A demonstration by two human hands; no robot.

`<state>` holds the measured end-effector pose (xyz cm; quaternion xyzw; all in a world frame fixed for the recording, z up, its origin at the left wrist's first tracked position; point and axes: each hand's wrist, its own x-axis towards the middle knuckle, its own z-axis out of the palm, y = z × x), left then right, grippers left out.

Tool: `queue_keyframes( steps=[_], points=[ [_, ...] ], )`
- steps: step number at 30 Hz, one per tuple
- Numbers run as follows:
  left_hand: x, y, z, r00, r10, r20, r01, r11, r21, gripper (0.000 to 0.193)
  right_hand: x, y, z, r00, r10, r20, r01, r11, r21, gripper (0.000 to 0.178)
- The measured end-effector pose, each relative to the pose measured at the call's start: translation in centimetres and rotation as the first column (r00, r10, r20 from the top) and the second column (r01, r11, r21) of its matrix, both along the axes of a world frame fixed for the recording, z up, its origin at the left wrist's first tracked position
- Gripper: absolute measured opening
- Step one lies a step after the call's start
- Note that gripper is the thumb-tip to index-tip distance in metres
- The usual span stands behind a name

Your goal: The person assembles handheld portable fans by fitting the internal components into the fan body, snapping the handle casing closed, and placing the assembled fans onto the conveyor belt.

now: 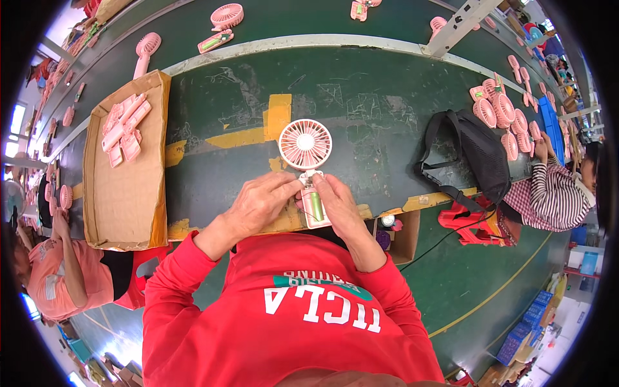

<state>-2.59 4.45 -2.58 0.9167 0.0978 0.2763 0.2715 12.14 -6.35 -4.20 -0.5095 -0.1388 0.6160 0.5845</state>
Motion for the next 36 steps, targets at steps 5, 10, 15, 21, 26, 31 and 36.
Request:
queue_keyframes(
  steps=[5,10,15,21,26,31,36],
  points=[
    [0.1,-0.1,-0.4,0.997,-0.068,0.033,0.065,0.994,0.089,0.029,0.3,-0.2,-0.1,0.997,0.050,0.052,-0.047,0.998,-0.052,0.035],
    [0.8,-1.4,-0.8,0.994,0.077,0.074,-0.075,0.997,-0.026,0.019,-0.1,0.0,-1.7,0.976,-0.002,0.216,0.012,0.999,-0.045,0.031],
    [1.5,-3.8,-0.6,0.934,0.356,0.017,-0.349,0.923,-0.162,0.013,-1.0,0.9,-2.3,0.951,-0.013,0.309,0.039,0.996,-0.079,0.029],
    [-0.3,-3.4,1.2,0.977,0.080,-0.200,-0.165,0.874,-0.456,0.021,-1.1,0.2,-2.3,0.962,-0.138,0.234,0.142,0.990,-0.001,0.034],
    [-5.7,3.4,3.6,0.900,0.397,-0.181,-0.415,0.906,-0.077,0.017,-0.7,0.0,-1.4,0.992,-0.073,0.107,0.075,0.997,-0.016,0.034],
    [-14.6,12.3,2.8,0.601,0.789,0.126,-0.695,0.439,0.569,0.018,-0.5,0.0,-1.1,0.993,-0.070,0.096,0.071,0.997,-0.010,0.033],
    [-20.7,16.7,-2.5,0.243,0.943,-0.227,-0.697,0.332,0.635,0.019,-0.4,0.0,-0.7,0.996,-0.063,0.061,0.064,0.998,-0.009,0.032]
  ],
)
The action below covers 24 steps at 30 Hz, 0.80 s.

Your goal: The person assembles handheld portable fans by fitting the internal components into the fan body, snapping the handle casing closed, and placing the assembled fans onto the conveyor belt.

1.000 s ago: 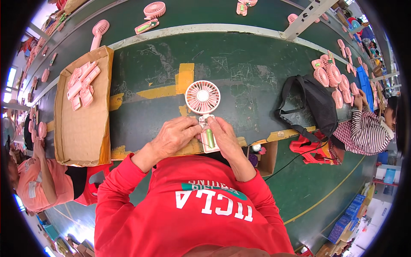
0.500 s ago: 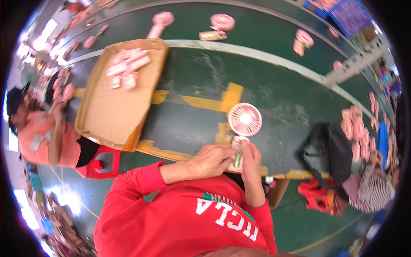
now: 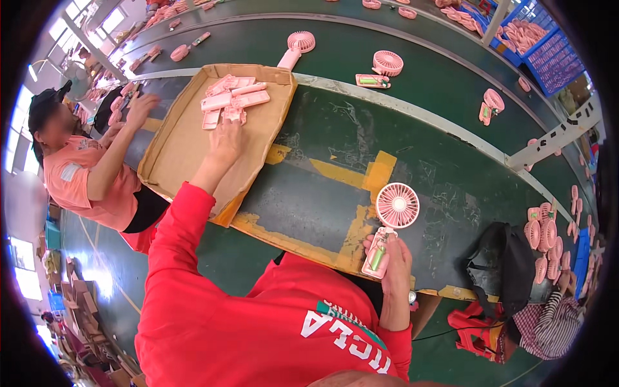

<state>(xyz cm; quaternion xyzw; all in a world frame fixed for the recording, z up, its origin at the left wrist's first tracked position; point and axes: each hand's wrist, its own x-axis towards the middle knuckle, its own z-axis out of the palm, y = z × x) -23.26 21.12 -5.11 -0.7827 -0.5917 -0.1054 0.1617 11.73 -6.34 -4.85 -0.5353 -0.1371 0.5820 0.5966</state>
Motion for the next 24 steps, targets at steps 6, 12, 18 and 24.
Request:
queue_keyframes(
  steps=[6,12,18,24],
  points=[
    [-1.9,0.0,1.0,0.993,-0.055,-0.100,0.089,0.921,0.379,0.021,0.1,0.2,-0.5,0.996,-0.061,-0.059,0.059,0.998,-0.030,0.033],
    [7.9,-8.4,9.2,0.658,-0.046,0.752,0.275,0.944,-0.183,0.023,-0.3,1.1,-0.5,0.991,-0.084,-0.109,0.083,0.996,-0.013,0.033],
    [14.3,-14.9,4.5,0.528,0.150,0.836,0.598,0.633,-0.491,0.032,-0.6,1.1,-0.1,0.986,-0.063,-0.153,0.068,0.997,0.026,0.030],
    [16.5,-17.1,3.7,0.765,-0.425,0.484,0.613,0.713,-0.341,0.046,-0.4,0.8,-0.1,0.986,-0.047,-0.157,0.055,0.997,0.048,0.032]
  ],
)
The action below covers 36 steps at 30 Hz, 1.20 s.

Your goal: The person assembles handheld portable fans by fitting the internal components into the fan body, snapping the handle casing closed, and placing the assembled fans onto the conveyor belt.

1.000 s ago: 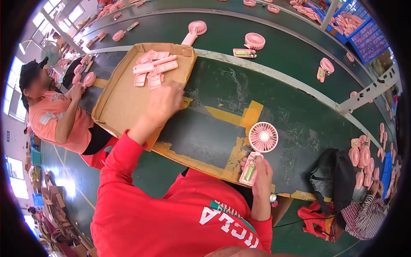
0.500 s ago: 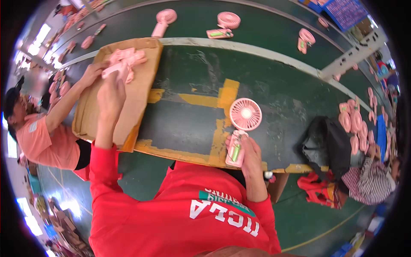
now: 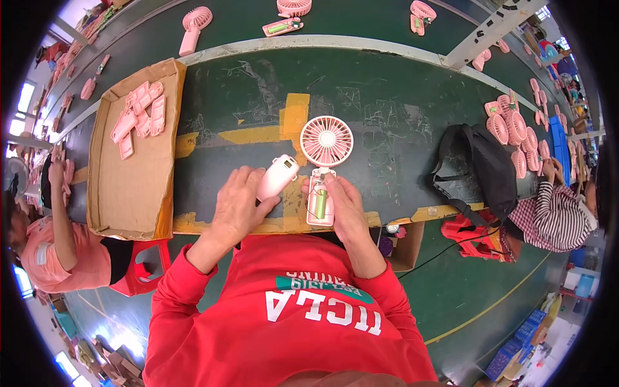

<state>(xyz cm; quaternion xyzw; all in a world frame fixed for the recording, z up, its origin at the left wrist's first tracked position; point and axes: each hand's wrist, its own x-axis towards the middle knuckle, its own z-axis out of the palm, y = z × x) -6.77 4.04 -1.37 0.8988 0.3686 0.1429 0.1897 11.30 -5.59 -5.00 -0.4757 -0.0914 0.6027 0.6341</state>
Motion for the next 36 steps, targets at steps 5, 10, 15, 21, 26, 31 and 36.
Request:
queue_keyframes(
  steps=[5,10,15,21,26,31,36],
  points=[
    [1.1,0.2,0.2,0.992,0.054,-0.116,-0.066,0.993,-0.098,0.043,0.1,-0.1,-0.3,1.000,0.002,-0.020,-0.002,1.000,0.014,0.032],
    [1.4,-1.6,2.3,0.993,0.112,0.031,-0.083,0.867,-0.492,0.035,0.0,-0.1,-0.3,0.999,-0.026,-0.037,0.027,0.999,0.026,0.031],
    [2.8,-4.4,3.5,0.983,0.145,0.111,-0.062,0.835,-0.547,0.052,-0.1,-0.4,-0.1,0.999,-0.032,-0.024,0.032,0.999,0.005,0.030],
    [3.7,-5.2,2.4,0.997,0.052,0.055,-0.029,0.935,-0.353,0.059,0.1,-1.0,0.6,0.990,0.012,-0.143,0.001,0.996,0.090,0.031],
    [4.1,-5.2,1.5,1.000,0.004,0.004,-0.003,0.964,-0.267,0.065,0.4,-1.4,1.3,0.982,0.085,-0.169,-0.070,0.993,0.097,0.045],
    [4.6,-5.4,2.0,1.000,0.012,-0.003,-0.013,0.964,-0.267,0.065,0.6,-1.4,1.4,0.979,0.161,-0.126,-0.140,0.978,0.157,0.057],
    [4.6,-5.4,1.5,1.000,-0.002,0.014,0.005,0.985,-0.175,0.063,0.8,-1.4,1.3,0.975,0.190,-0.111,-0.170,0.971,0.169,0.058]
  ],
)
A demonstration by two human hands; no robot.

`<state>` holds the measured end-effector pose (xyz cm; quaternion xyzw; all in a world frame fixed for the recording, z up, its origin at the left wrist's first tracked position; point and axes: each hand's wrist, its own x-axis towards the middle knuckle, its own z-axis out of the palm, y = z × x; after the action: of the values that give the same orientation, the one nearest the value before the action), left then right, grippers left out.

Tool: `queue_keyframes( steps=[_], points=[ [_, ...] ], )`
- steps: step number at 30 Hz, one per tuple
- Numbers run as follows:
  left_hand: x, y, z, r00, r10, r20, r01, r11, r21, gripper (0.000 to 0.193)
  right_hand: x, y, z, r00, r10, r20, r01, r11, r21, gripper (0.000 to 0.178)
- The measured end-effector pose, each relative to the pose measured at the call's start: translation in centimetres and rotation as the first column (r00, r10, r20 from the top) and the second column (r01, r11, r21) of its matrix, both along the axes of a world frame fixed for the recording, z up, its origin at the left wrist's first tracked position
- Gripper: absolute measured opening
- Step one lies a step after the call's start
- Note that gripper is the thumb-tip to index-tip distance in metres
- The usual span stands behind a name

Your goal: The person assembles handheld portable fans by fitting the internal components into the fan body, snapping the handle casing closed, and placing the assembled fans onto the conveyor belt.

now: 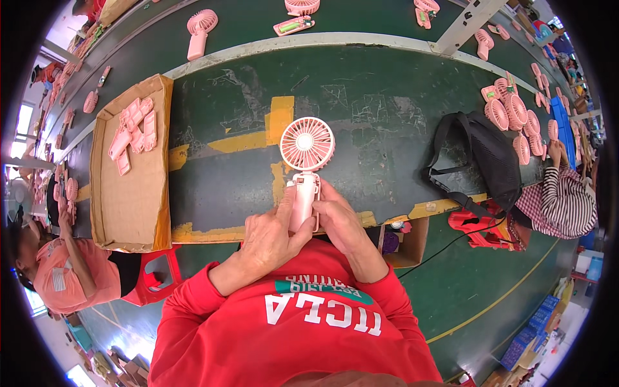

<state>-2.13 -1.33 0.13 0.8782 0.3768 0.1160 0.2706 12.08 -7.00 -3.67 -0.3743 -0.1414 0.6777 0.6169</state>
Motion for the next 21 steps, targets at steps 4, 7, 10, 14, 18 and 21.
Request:
queue_keyframes(
  steps=[4,7,10,14,18,21],
  points=[
    [-0.01,0.29,0.13,0.999,-0.049,-0.005,0.049,0.997,-0.052,0.066,0.21,-0.12,-0.52,0.997,0.041,0.059,-0.043,0.999,0.027,0.059],
    [0.03,0.43,0.25,0.998,-0.060,0.001,0.060,0.997,-0.038,0.064,0.30,-0.14,-0.48,0.994,0.065,0.083,-0.067,0.997,0.031,0.060],
    [0.14,0.59,0.26,0.998,-0.068,0.012,0.068,0.997,-0.021,0.062,0.49,-0.07,-0.10,0.983,0.111,0.148,-0.116,0.993,0.027,0.061],
    [0.13,0.39,0.18,0.997,-0.070,0.028,0.070,0.998,-0.008,0.063,0.35,-0.15,0.38,0.979,0.112,0.170,-0.114,0.993,0.002,0.061],
    [0.09,0.44,0.03,0.997,-0.073,0.033,0.074,0.997,-0.012,0.063,0.18,-0.17,0.31,0.978,0.087,0.191,-0.090,0.996,0.003,0.061],
    [-0.10,0.51,-0.16,0.995,-0.089,0.040,0.089,0.996,-0.001,0.063,0.14,-0.24,0.14,0.959,0.095,0.267,-0.102,0.995,0.011,0.060]
  ],
)
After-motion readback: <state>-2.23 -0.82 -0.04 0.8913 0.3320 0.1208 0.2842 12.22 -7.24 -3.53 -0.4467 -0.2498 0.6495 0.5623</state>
